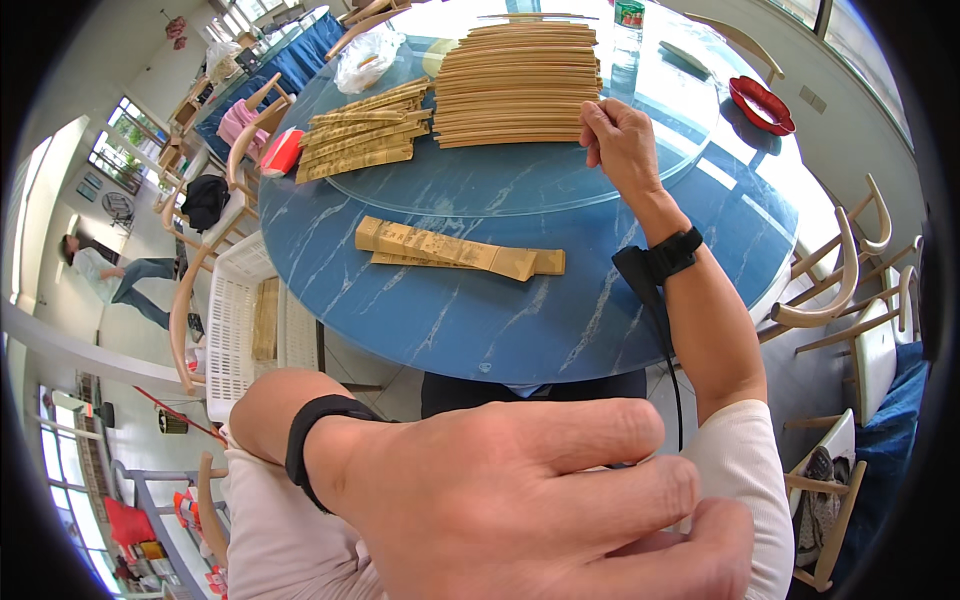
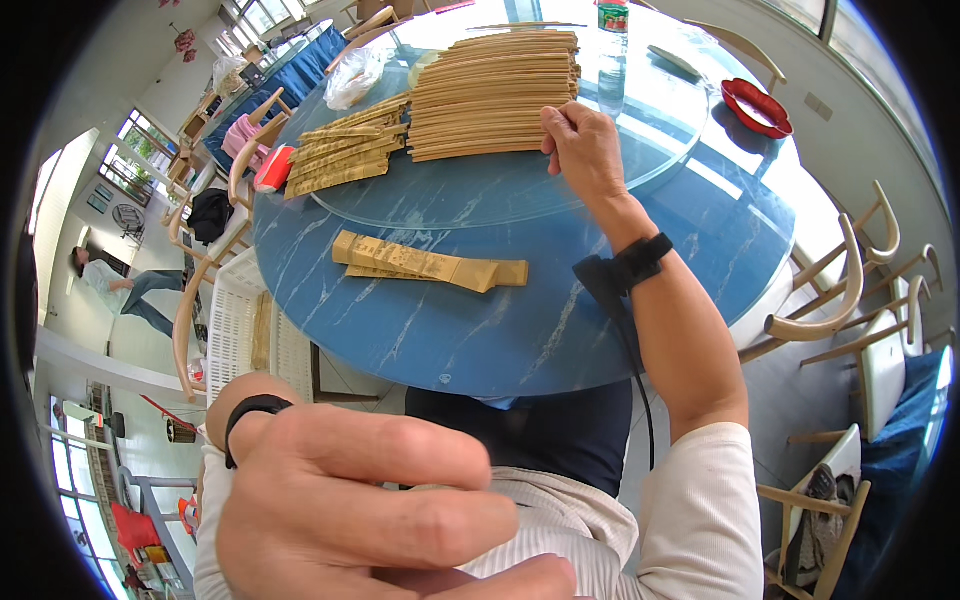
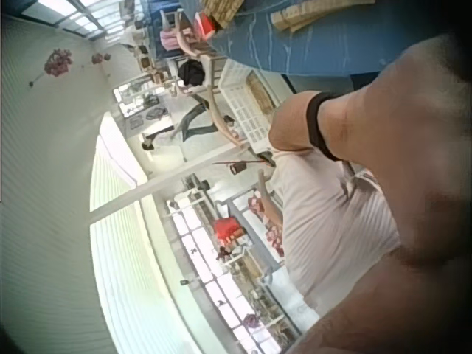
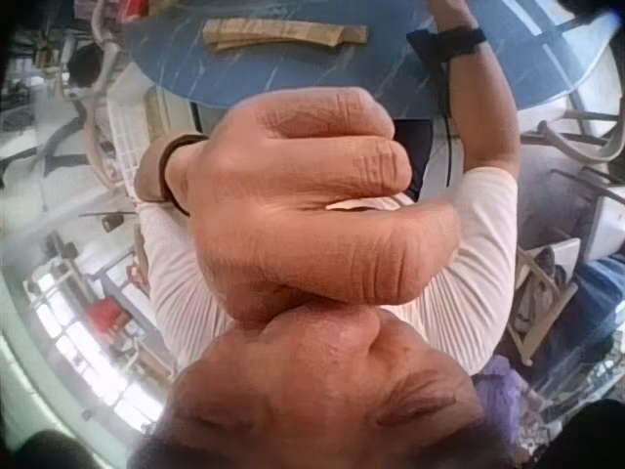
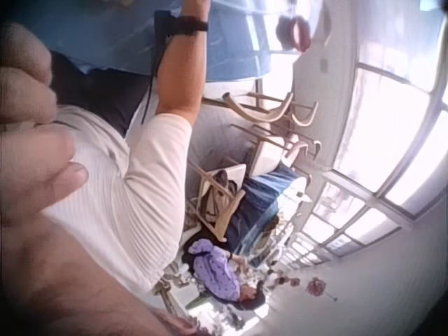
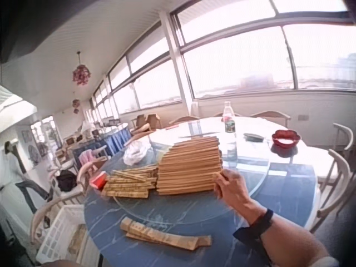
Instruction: The person repeatedly picks up pairs of wooden chopsticks and inserts them into paper sleeves at a round table. The person handles the chopsticks and sleeves by hand, placing completed units back on the table.
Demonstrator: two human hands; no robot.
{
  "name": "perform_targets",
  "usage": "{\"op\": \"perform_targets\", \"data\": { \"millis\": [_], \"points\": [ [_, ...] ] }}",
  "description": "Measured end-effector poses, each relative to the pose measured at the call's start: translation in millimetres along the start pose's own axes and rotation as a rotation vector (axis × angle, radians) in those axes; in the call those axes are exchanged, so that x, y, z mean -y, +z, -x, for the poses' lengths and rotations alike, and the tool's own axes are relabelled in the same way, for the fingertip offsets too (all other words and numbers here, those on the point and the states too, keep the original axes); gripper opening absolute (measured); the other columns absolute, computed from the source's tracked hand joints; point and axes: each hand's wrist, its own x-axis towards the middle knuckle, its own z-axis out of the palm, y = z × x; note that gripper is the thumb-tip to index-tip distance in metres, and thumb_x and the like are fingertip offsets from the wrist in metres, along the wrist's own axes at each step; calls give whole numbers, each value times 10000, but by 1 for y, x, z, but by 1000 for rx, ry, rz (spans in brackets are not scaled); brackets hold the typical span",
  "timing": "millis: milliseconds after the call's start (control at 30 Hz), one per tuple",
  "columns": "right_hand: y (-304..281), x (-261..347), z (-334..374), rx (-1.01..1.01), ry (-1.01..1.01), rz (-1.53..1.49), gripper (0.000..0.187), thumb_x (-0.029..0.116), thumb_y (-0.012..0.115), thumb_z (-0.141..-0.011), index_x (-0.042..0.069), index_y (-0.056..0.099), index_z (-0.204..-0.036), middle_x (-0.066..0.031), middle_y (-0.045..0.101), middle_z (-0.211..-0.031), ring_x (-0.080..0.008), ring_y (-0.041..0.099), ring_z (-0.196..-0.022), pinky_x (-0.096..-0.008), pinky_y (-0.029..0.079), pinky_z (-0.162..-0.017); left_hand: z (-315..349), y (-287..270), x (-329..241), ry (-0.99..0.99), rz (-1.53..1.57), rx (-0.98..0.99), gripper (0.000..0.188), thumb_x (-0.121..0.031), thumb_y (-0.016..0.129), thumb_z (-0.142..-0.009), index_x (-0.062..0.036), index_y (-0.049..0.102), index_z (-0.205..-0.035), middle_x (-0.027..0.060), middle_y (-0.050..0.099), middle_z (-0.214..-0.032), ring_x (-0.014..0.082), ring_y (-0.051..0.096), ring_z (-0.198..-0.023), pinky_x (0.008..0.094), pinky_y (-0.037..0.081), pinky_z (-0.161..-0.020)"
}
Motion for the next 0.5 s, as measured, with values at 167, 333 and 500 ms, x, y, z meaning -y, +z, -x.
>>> {"op": "perform_targets", "data": {
  "millis": [167, 333, 500],
  "points": [
    [-4, -1, -8, -45, -33, -31, 330, 235, 632, -1085, -7, 692, -869, -47, 667, -670, -100, 602, -483, -272, 458, -448, 8, -1, 21, 43, -93, 556, 295, -159, 728, -808, -21, 731, -1069, 47, 620, -872, 181, 628, -743, 292, 474, -624],
    [-30, -6, -14, -185, -31, -102, 321, 231, 632, -1082, -2, 695, -871, -44, 665, -660, -97, 584, -469, -267, 434, -427, 47, -37, 168, -430, -558, 532, 130, -61, 750, -926, -26, 763, -1050, 124, 717, -910, 330, 719, -841, 384, 586, -726],
    [-31, 3, -22, -244, -34, -241, 318, 204, 627, -1074, -30, 699, -872, -59, 669, -662, -109, 582, -474, -288, 456, -444, 105, -95, 245, -719, -792, 537, 154, -41, 758, -899, 1, 762, -1048, 150, 736, -988, 348, 718, -954, 415, 571, -854]
  ]
}}
